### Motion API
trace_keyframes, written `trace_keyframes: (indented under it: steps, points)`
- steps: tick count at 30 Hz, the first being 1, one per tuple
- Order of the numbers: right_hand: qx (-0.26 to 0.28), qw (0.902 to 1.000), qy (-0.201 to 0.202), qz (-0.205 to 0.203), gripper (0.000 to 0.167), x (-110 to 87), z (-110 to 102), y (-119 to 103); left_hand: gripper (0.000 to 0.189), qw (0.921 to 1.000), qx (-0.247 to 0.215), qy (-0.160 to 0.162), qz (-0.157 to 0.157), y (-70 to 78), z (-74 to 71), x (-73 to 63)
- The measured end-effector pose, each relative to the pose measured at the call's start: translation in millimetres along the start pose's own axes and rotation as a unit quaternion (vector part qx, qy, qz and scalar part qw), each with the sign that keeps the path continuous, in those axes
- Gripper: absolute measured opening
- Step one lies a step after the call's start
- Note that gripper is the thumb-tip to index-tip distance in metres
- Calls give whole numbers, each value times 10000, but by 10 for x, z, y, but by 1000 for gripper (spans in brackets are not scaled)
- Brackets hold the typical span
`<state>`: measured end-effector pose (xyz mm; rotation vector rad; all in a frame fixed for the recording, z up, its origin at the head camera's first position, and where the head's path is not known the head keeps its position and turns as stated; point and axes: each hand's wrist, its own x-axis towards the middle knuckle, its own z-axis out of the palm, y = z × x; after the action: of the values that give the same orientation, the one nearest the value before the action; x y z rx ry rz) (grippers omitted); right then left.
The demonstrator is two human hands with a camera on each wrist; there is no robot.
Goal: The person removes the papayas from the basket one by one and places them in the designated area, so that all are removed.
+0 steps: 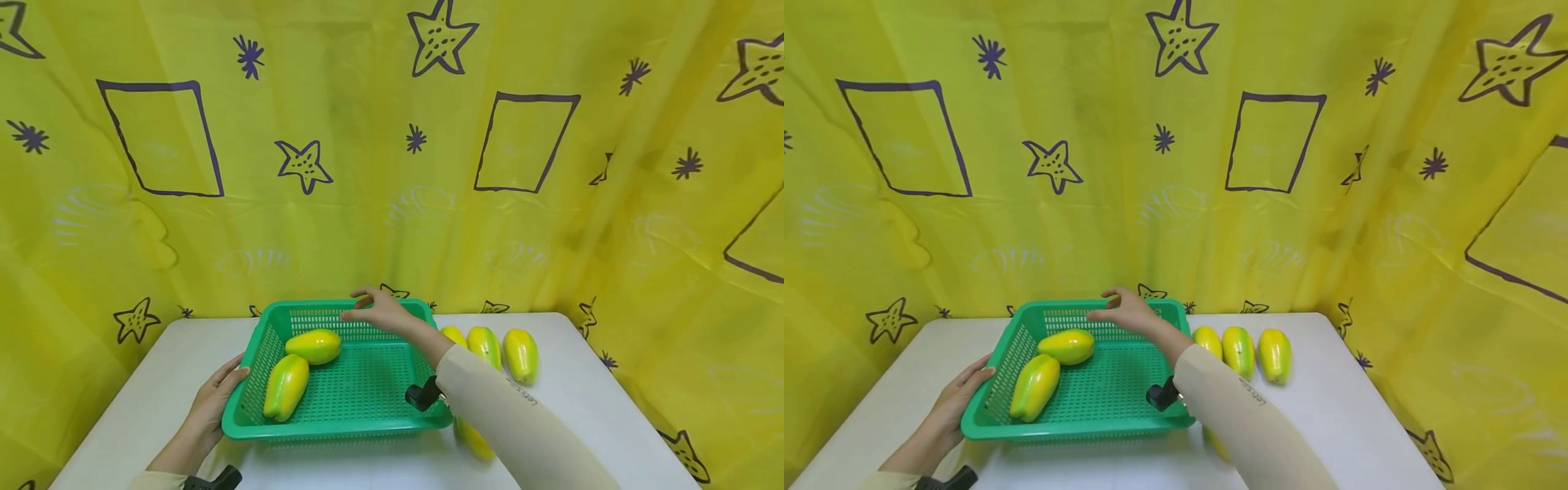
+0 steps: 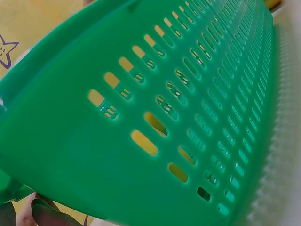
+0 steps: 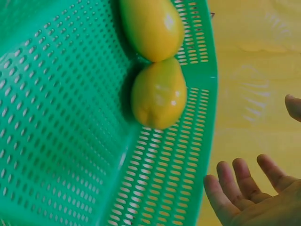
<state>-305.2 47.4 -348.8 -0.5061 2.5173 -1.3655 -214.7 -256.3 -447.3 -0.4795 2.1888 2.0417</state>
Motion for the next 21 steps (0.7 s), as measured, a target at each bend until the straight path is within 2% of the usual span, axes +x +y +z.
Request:
trace_keyframes:
  steps: [9, 17, 21]
  points:
    - [78, 9997, -10, -224, 63, 260, 299, 180, 70, 9999, -94, -12, 51, -9, -4, 4]
    - [186, 9990, -189, -355, 61, 392, 498, 294, 69, 9998, -188, 0, 11, -12, 0, -4]
    - [226, 9990, -138, -349, 62, 435, 610, 333, 70, 9998, -216, 32, -2, -19, 5, 3]
